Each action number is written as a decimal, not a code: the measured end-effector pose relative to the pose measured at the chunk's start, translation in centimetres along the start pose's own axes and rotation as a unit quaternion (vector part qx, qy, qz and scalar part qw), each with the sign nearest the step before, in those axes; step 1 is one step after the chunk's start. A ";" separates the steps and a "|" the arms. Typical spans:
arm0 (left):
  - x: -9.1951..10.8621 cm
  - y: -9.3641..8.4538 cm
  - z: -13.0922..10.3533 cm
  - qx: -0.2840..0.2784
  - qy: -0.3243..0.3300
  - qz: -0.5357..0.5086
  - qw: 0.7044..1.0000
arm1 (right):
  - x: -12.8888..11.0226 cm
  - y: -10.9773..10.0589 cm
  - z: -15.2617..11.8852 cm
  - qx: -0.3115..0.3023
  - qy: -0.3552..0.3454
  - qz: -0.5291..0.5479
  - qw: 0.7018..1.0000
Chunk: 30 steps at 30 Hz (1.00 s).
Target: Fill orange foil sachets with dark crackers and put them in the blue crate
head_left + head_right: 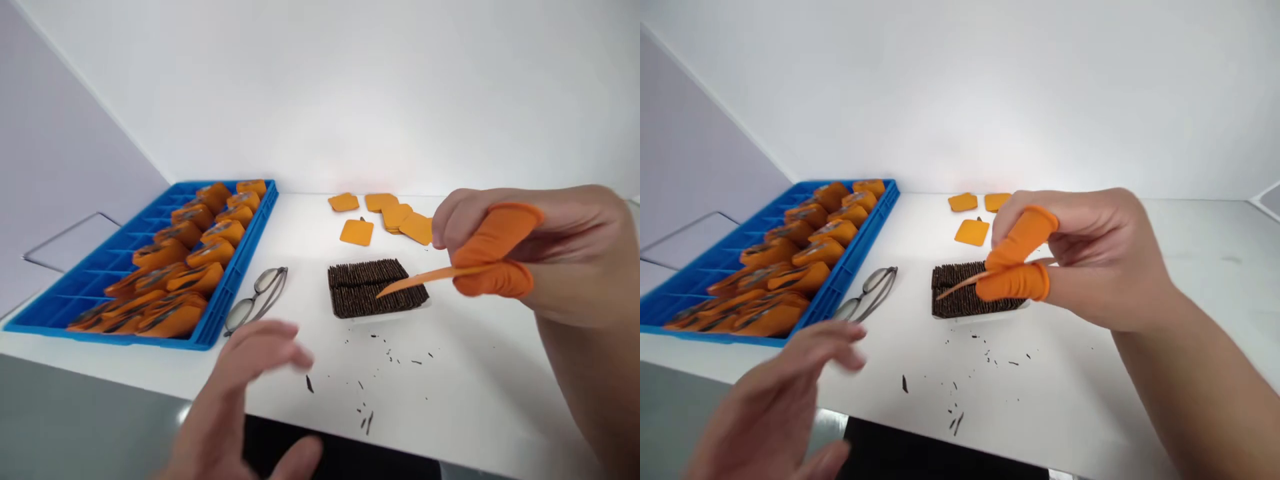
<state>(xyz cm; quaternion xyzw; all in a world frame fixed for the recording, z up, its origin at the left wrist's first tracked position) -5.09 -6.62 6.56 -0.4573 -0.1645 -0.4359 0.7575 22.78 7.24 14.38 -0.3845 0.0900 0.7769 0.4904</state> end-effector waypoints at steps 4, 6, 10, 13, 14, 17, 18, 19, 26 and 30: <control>3.0 4.7 7.4 -0.009 0.061 -0.037 0.997 | 0.4 0.0 -0.1 0.120 0.023 0.060 0.991; 4.0 6.6 9.8 -0.005 0.071 -0.092 0.993 | 0.2 -0.1 -0.2 0.141 0.028 0.074 0.987; 4.4 7.5 12.5 0.066 0.090 -0.163 0.980 | -0.2 -0.3 -0.4 0.152 0.037 0.107 0.982; 4.2 6.0 13.8 0.150 0.125 -0.152 0.969 | 0.6 0.4 -0.2 0.126 0.068 0.109 0.984; 4.3 5.3 14.1 0.174 0.153 -0.125 0.965 | 1.0 0.8 -0.1 0.108 0.089 0.109 0.984; 5.4 3.7 14.8 0.200 0.292 0.046 0.934 | 2.3 2.2 -0.1 0.031 0.179 0.077 0.980; 5.7 3.6 15.0 0.188 0.333 0.116 0.917 | 2.5 2.4 -0.2 0.002 0.205 0.037 0.978; 5.8 3.7 15.2 0.165 0.356 0.182 0.901 | 2.6 2.5 -0.2 -0.022 0.221 -0.018 0.975; 4.3 5.0 16.6 0.076 0.380 0.258 0.885 | 2.4 1.6 -0.5 -0.085 0.291 -0.069 0.950; 2.8 5.0 17.1 0.050 0.354 0.191 0.914 | 3.3 1.7 -0.3 -0.090 0.266 -0.010 0.960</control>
Point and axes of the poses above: each hand's wrist, its own z-axis towards the middle knuckle, its own y-axis out of the palm, x = y × z, the point moved 4 cm from there along z, towards the middle knuckle, and after that the axes turned 9 degrees about z, right-handed, at the moved point
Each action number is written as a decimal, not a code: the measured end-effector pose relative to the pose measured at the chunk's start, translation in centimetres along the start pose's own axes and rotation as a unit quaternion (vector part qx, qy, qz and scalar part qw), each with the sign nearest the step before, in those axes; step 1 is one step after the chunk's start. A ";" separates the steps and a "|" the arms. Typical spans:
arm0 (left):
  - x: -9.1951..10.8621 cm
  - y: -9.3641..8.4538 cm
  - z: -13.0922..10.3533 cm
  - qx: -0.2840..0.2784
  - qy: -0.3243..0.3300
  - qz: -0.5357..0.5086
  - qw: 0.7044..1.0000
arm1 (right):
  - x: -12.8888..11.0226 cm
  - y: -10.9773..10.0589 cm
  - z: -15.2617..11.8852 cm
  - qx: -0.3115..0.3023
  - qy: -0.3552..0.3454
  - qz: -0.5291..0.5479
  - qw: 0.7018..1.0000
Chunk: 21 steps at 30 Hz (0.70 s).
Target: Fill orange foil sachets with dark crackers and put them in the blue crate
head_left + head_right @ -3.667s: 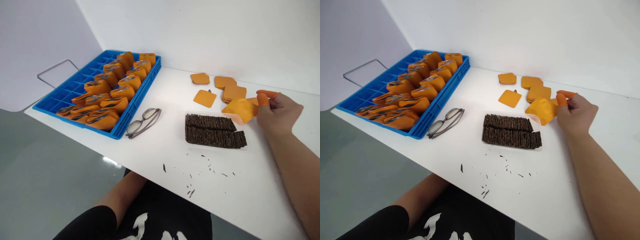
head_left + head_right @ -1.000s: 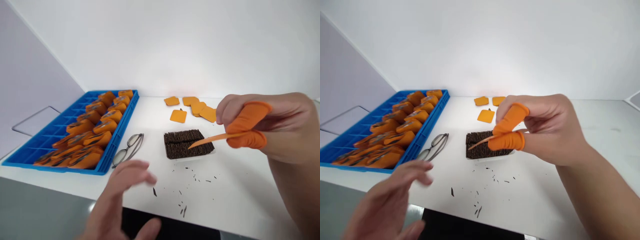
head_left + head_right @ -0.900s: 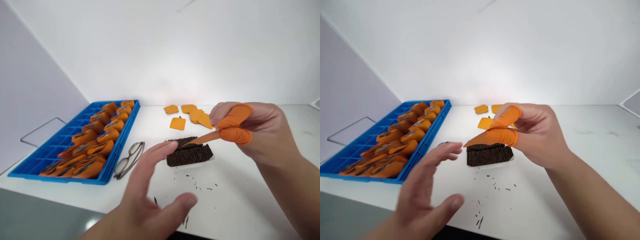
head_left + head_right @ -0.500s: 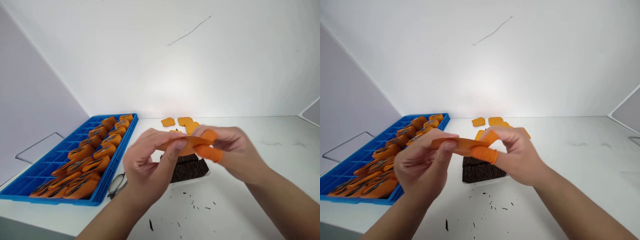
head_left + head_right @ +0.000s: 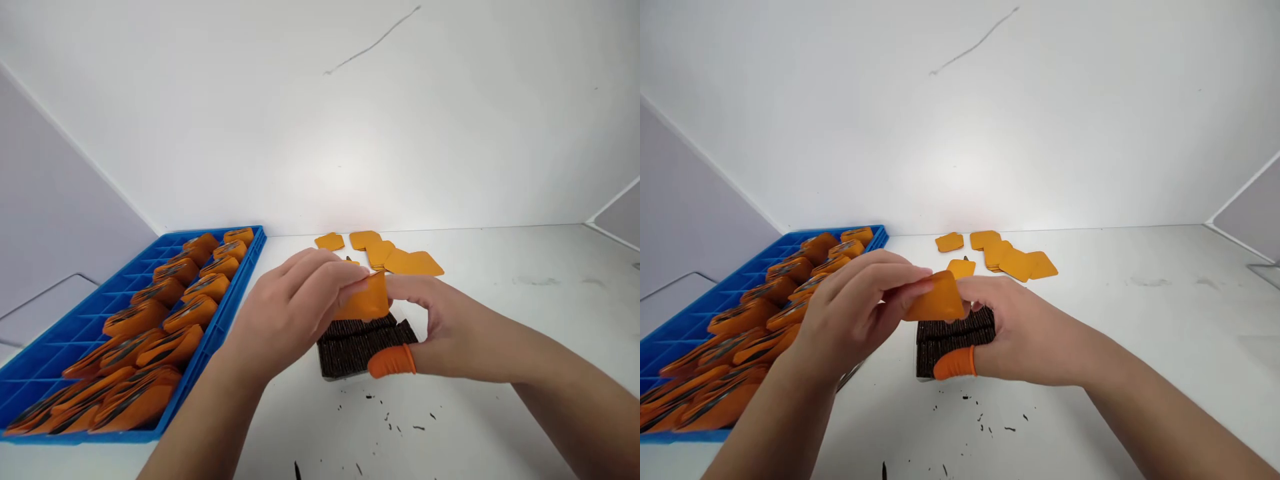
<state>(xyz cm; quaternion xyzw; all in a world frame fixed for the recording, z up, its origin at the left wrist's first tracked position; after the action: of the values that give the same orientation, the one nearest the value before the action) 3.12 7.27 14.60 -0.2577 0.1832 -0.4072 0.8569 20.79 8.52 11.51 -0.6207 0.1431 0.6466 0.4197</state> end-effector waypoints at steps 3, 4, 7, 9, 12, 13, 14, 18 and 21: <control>-0.2 0.3 -0.1 -0.045 -0.005 -0.042 0.998 | 0.8 -0.7 0.4 0.060 -0.066 0.000 0.996; -0.3 0.4 0.0 -0.059 -0.010 -0.061 0.996 | 1.0 -0.9 0.5 0.076 -0.089 0.001 0.993; -0.9 0.4 0.9 -0.089 -0.072 -0.146 0.983 | 1.4 -1.5 0.6 0.110 -0.127 0.007 0.986; -1.3 0.1 1.8 -0.046 -0.098 -0.192 0.975 | 1.4 -1.8 0.4 0.150 -0.131 0.010 0.980; -1.2 -0.6 2.9 0.108 -0.107 -0.209 0.966 | 1.0 -2.4 -0.1 0.256 -0.146 -0.007 0.956; -1.1 -0.7 3.1 0.144 -0.126 -0.211 0.958 | 0.9 -2.5 -0.3 0.293 -0.151 -0.010 0.944; -1.0 -0.6 3.2 0.160 -0.150 -0.219 0.951 | 0.8 -2.6 -0.4 0.325 -0.160 -0.004 0.932; 0.2 0.9 3.5 0.055 -0.184 -0.283 0.940 | 0.4 -2.6 -0.7 0.393 -0.191 0.040 0.899; 1.9 2.6 3.5 -0.046 -0.160 -0.323 0.932 | 0.0 -2.2 -1.2 0.426 -0.186 0.030 0.885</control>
<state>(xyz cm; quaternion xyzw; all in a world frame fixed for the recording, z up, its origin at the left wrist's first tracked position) 7.70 8.18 15.66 -0.4041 -0.0302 -0.6061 0.6844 23.19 9.06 11.99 -0.2456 0.3427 0.6392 0.6431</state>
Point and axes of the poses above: each hand's wrist, its own z-axis towards the middle knuckle, its own y-axis out of the palm, x = y × z, the point moved 4 cm from there along z, towards the middle knuckle, and after that the axes turned 9 degrees about z, right-handed, at the moved point
